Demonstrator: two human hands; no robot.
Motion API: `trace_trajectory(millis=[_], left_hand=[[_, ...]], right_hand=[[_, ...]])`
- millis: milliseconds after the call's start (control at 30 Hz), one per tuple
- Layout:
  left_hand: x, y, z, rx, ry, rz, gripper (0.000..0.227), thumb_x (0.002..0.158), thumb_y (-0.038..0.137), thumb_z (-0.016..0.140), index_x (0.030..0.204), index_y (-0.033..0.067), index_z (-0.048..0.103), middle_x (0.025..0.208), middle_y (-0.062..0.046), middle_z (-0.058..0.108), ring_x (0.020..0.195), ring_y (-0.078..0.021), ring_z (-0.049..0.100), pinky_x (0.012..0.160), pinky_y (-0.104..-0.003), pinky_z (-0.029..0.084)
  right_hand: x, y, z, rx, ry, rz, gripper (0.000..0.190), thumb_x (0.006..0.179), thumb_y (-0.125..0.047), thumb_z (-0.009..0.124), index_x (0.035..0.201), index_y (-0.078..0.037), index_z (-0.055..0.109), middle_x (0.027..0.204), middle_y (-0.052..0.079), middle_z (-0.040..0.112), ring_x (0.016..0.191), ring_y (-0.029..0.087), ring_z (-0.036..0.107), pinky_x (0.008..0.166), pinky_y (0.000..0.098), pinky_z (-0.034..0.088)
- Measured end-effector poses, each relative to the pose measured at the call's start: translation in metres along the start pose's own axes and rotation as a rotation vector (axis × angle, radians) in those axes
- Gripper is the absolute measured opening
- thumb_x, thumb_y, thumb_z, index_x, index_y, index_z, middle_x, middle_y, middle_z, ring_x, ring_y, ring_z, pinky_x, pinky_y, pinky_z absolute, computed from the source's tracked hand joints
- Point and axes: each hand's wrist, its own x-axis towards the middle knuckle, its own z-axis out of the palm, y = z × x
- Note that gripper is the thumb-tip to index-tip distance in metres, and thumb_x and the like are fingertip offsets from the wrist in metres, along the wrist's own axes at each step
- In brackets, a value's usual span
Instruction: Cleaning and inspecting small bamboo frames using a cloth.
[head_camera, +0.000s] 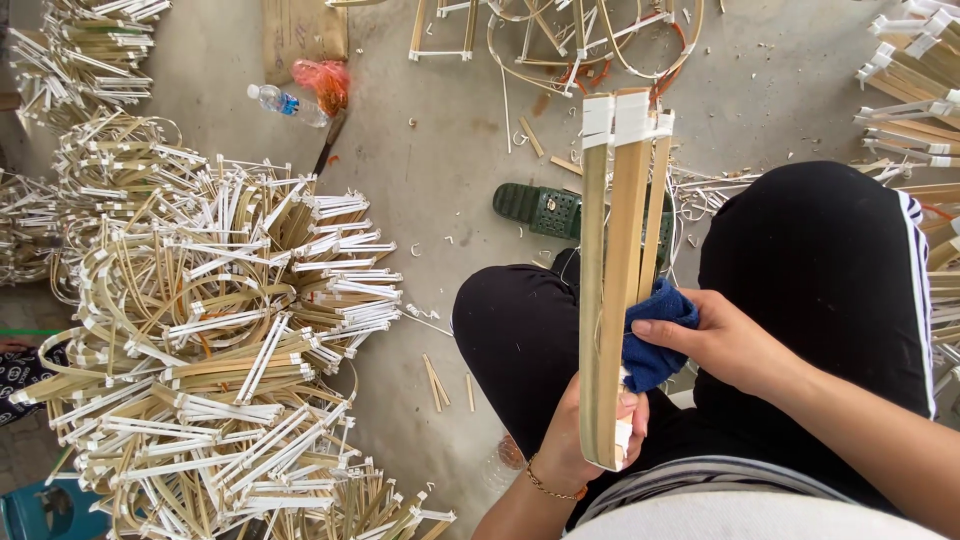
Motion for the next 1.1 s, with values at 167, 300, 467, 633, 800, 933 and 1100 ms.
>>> trace_trajectory(millis=[167, 300, 467, 633, 800, 933, 1100], left_hand=[[0.009, -0.003, 0.011, 0.078, 0.05, 0.009, 0.044, 0.102, 0.005, 0.062, 0.142, 0.0019, 0.041, 0.079, -0.011, 0.062, 0.053, -0.0143, 0.058, 0.043, -0.026, 0.047], [0.019, -0.012, 0.014, 0.127, 0.042, 0.002, 0.063, 0.1, 0.006, 0.06, 0.158, 0.0095, 0.036, 0.077, -0.007, 0.061, 0.049, -0.01, 0.054, 0.042, -0.023, 0.045], [0.03, -0.016, -0.022, 0.028, 0.01, -0.041, 0.067, 0.099, 0.003, 0.057, 0.162, 0.0034, 0.036, 0.079, -0.008, 0.062, 0.05, -0.0101, 0.053, 0.044, -0.024, 0.046], [0.05, -0.007, -0.034, 0.003, 0.201, -0.066, 0.063, 0.089, 0.003, 0.056, 0.149, 0.0099, 0.041, 0.071, -0.009, 0.061, 0.043, -0.0127, 0.049, 0.038, -0.025, 0.042], [0.046, -0.015, -0.046, 0.003, 0.167, -0.02, 0.054, 0.091, 0.006, 0.059, 0.143, 0.0079, 0.045, 0.07, -0.008, 0.06, 0.042, -0.0115, 0.047, 0.037, -0.024, 0.039], [0.054, -0.027, -0.077, -0.064, 0.128, -0.016, 0.047, 0.094, 0.008, 0.061, 0.137, 0.0041, 0.044, 0.073, -0.007, 0.06, 0.044, -0.0122, 0.047, 0.04, -0.025, 0.039], [0.044, -0.033, -0.07, -0.036, 0.106, -0.01, 0.043, 0.097, 0.007, 0.063, 0.133, 0.0018, 0.039, 0.077, -0.01, 0.06, 0.047, -0.0139, 0.048, 0.042, -0.027, 0.039]], right_hand=[[0.016, 0.007, 0.001, 0.014, 0.04, -0.216, 0.028, 0.092, -0.021, 0.066, 0.111, -0.003, 0.074, 0.091, 0.006, 0.078, 0.083, 0.008, 0.068, 0.079, 0.0288, 0.057], [0.063, -0.043, -0.027, -0.209, 0.516, -0.343, 0.021, 0.102, -0.021, 0.06, 0.105, -0.001, 0.067, 0.074, 0.006, 0.065, 0.068, 0.013, 0.058, 0.062, 0.0375, 0.049], [0.097, -0.019, -0.02, -0.22, 0.661, -0.353, 0.03, 0.108, -0.027, 0.058, 0.102, 0.002, 0.066, 0.072, 0.007, 0.062, 0.07, 0.014, 0.055, 0.063, 0.0382, 0.048], [0.116, 0.035, -0.006, -0.129, 0.338, -0.13, 0.028, 0.096, -0.026, 0.061, 0.1, -0.001, 0.071, 0.074, 0.004, 0.072, 0.071, 0.014, 0.065, 0.067, 0.0347, 0.054], [0.136, -0.019, -0.027, -0.362, 0.471, -0.013, 0.035, 0.104, -0.031, 0.059, 0.107, 0.002, 0.07, 0.081, 0.014, 0.071, 0.074, 0.023, 0.068, 0.069, 0.0422, 0.054], [0.124, 0.098, 0.004, -0.362, 0.28, -0.258, 0.027, 0.094, -0.024, 0.065, 0.109, -0.003, 0.074, 0.086, 0.012, 0.079, 0.082, 0.021, 0.071, 0.078, 0.0367, 0.054], [0.114, -0.031, -0.032, -0.421, 0.37, -0.056, 0.033, 0.1, -0.031, 0.063, 0.113, -0.003, 0.072, 0.086, 0.016, 0.075, 0.078, 0.028, 0.071, 0.072, 0.0439, 0.055]])
